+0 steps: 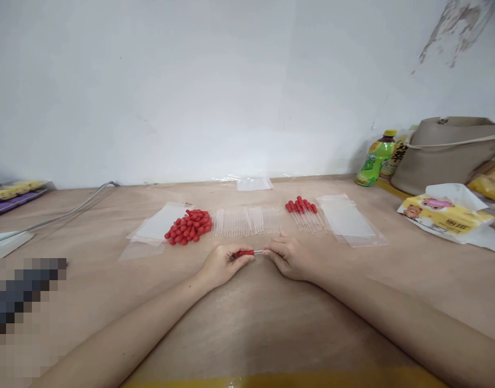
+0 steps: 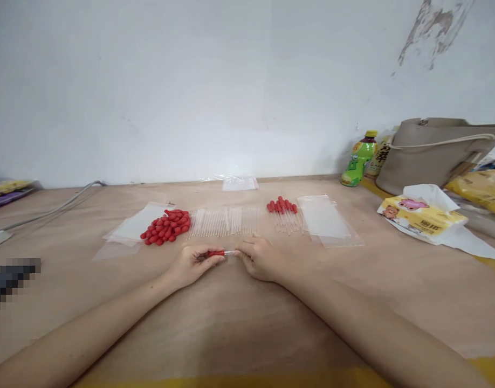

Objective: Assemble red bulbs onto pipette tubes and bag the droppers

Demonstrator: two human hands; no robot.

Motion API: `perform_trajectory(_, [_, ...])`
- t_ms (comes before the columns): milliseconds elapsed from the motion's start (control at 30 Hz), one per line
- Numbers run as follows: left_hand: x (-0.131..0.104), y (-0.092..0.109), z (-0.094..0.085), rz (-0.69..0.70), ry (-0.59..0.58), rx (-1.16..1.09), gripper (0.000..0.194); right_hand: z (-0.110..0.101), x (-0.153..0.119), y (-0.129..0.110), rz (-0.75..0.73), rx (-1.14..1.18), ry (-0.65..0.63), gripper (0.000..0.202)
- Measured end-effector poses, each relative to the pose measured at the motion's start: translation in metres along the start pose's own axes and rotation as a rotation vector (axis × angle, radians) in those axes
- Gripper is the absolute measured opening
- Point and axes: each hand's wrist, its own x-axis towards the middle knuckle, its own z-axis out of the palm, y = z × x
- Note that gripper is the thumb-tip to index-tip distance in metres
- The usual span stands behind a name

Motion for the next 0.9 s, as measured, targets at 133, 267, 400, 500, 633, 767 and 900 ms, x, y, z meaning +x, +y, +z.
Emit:
perform_trajectory(133, [0.001,0.000,0.000,0.013,0.018,0.021,0.016,-0.010,0.003,-0.003,-0.001,-0.064,-0.048,0.026])
perform_trajectory(267, [0.002,-0.002,0.000,0.046,0.031,0.029,0.018,-0.020,0.005,-0.009,-0.086,-0.224,-0.120,0.025])
perform_trajectory(400, [0.003,-0.009,-0.001,-0.055,0.074,0.019,0.042,-0.030,0.007,0.000,0.100,-0.290,-0.143,0.027])
perform_trajectory(500, [0.004,-0.010,-0.003,-0.079,0.028,0.063,0.035,-0.041,0.012,0.023,0.452,-0.302,-0.072,0.033])
perform_trajectory(633, [0.006,-0.008,-0.005,-0.053,-0.010,0.112,0.022,-0.050,0.021,0.059,0.844,-0.397,-0.031,0.043])
perform_trajectory(767, [0.006,-0.007,-0.005,-0.045,-0.013,0.122,0.021,-0.045,0.026,0.080,0.960,-0.446,-0.074,0.037])
perform_trajectory(900, [0.006,-0.007,-0.005,-0.043,-0.016,0.133,0.020,-0.034,0.026,0.087,0.991,-0.474,-0.093,0.033])
